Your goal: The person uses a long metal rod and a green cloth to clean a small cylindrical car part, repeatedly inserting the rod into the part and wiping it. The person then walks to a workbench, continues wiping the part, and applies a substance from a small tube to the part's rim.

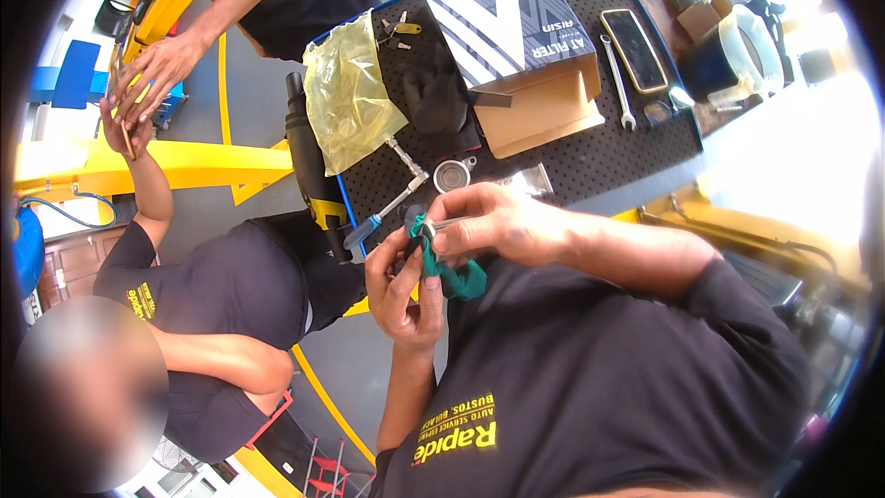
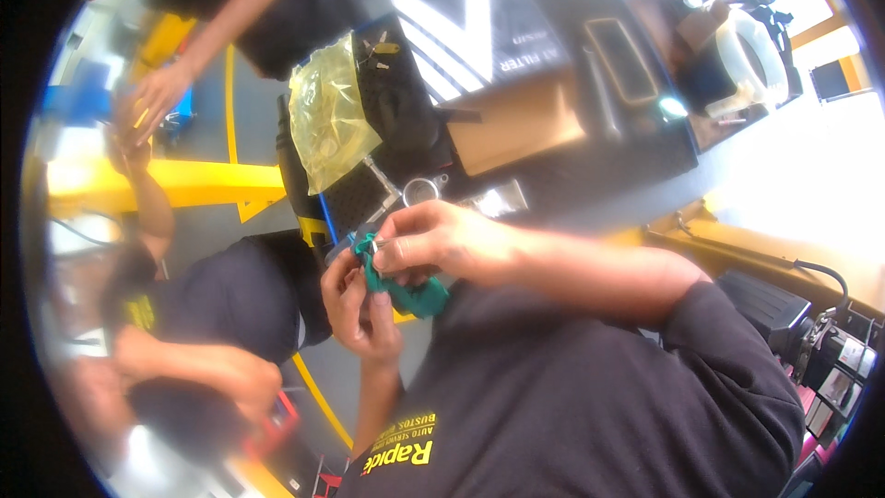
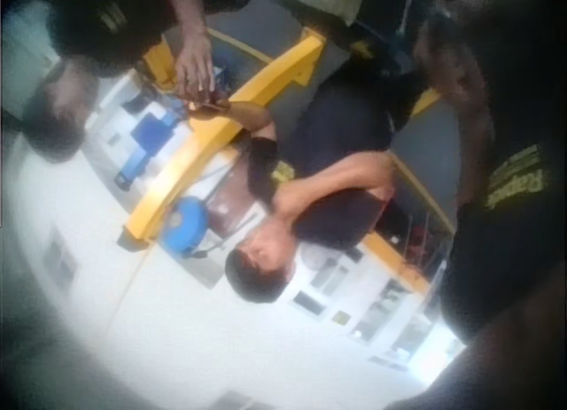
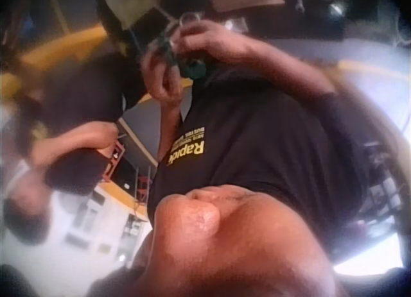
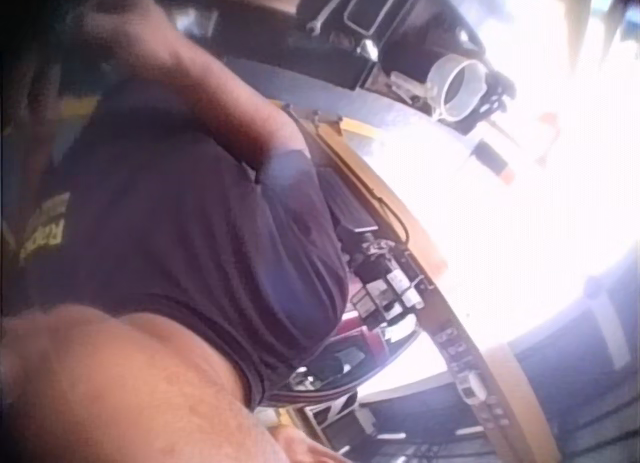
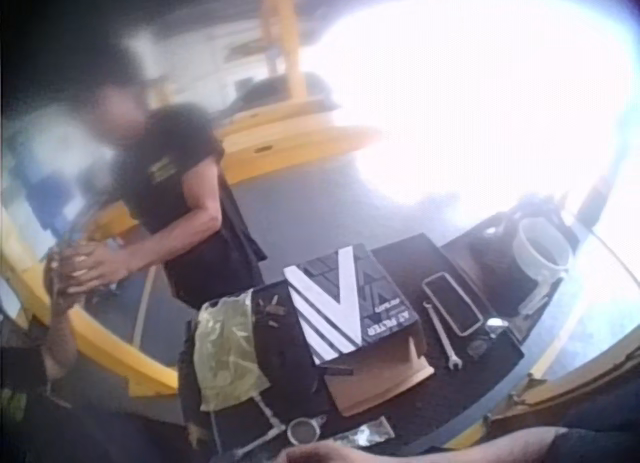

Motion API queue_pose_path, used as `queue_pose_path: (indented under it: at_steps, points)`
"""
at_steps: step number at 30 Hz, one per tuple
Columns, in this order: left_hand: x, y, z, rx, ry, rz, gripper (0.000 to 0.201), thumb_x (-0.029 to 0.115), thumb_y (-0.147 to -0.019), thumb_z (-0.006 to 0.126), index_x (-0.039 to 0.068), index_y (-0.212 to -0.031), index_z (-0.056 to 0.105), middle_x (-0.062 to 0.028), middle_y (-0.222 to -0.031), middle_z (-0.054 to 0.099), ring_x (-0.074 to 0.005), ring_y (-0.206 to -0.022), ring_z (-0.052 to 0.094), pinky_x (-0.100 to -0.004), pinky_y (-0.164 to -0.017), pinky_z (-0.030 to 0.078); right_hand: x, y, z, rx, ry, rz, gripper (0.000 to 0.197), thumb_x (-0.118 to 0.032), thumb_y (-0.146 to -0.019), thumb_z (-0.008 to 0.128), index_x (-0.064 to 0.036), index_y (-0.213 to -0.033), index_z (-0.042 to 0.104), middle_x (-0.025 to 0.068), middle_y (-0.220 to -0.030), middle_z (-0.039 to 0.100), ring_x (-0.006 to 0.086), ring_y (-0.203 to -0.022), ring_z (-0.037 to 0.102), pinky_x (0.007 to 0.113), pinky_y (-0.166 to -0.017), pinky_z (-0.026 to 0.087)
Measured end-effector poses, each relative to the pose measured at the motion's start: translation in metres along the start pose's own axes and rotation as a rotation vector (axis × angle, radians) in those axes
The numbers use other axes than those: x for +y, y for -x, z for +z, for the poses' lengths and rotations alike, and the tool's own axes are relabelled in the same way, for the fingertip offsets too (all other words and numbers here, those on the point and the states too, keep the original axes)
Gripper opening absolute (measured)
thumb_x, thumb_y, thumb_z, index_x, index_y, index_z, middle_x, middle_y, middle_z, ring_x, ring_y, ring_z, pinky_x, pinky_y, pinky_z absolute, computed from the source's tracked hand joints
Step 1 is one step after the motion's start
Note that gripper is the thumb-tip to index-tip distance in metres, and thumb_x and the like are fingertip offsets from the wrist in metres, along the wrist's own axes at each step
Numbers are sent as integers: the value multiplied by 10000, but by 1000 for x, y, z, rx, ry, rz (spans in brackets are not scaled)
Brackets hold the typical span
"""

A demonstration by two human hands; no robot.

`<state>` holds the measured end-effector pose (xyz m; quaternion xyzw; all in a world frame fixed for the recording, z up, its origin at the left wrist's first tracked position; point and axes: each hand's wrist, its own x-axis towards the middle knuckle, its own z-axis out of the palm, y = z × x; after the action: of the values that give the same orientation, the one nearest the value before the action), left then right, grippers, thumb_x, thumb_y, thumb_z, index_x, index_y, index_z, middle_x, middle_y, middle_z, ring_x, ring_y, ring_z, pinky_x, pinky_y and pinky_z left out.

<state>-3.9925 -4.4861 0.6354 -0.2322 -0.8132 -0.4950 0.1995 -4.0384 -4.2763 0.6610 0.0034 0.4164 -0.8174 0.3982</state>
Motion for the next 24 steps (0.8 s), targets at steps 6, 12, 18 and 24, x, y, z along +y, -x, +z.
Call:
queue_pose_path:
  at_steps: [6,12,18,24]
  points:
    - [19,-16,5,-46,1,-75,337,85,-961,612,-42,-1265,681,-220,-1296,616,-352,-1150,628,-420,-1006,489,-26,11,3,99,508,-161,374,-298,-883,772,-8,-1077,638,109,-997,661,205,-943,638,360,-829,522]
    - [29,-22,10,-43,-42,-140,336,150,-997,625,-67,-1245,685,-232,-1235,624,-328,-1041,646,-401,-899,521,-31,13,2,157,1015,-671,455,-149,-708,839,1,-1079,624,137,-982,592,358,-975,624,427,-825,531]
    - [36,-24,8,-2,32,-168,337,148,-996,613,-70,-1245,678,-223,-1176,649,-328,-1031,650,-399,-913,510,-24,8,0,188,1125,-971,480,-101,-664,863,-13,-1085,650,136,-1025,604,329,-958,628,423,-854,527]
    - [45,-30,2,-80,135,-315,300,129,-964,628,-77,-1176,675,-198,-1127,666,-306,-978,661,-377,-859,528,-30,5,-9,218,1192,-1103,522,-69,-635,868,-20,-1113,663,135,-1050,608,322,-955,629,412,-837,532]
